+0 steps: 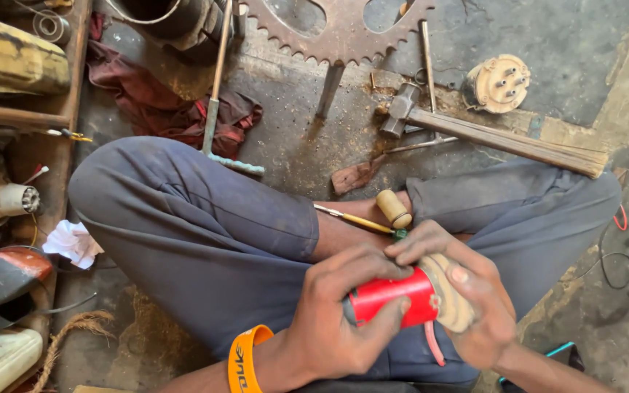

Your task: The person sits on the floor and uses a hammer and screwdriver to tap and adjust a red cylindrical mechanical component. They repeatedly strike the part and rotate it to work on different sides, then attach it to a metal gear plate.

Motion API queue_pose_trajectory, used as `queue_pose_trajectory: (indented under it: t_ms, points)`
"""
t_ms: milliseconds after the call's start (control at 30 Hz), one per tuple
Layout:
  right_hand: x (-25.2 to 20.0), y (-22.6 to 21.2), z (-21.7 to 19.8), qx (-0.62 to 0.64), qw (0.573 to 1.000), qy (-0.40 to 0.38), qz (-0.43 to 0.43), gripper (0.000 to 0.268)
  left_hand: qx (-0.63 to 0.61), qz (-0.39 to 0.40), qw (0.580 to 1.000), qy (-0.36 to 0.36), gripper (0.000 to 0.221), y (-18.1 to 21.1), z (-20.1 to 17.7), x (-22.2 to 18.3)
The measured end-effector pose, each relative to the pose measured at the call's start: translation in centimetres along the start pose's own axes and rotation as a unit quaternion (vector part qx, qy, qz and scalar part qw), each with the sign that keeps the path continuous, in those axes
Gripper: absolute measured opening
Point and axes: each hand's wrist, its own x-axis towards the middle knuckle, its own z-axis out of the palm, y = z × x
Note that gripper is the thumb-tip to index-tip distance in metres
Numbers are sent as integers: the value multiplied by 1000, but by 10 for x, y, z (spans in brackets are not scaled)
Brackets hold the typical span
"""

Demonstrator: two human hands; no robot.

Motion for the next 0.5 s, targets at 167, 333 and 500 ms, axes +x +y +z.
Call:
queue_pose_trajectory:
  t_ms: [167, 333, 500]
  points:
    - [-19, -5, 8, -22, 1000, 2, -2, 57, -30, 12, 999, -17, 22, 9, -2, -13]
    - [-4, 17, 5, 14, 1000, 5, -15, 60, 47, 23, 999, -11, 25, -8, -6, -3]
    - [90, 70, -15, 1, 999, -9, -38, 52, 185, -77, 980, 13, 25, -39, -31, 64]
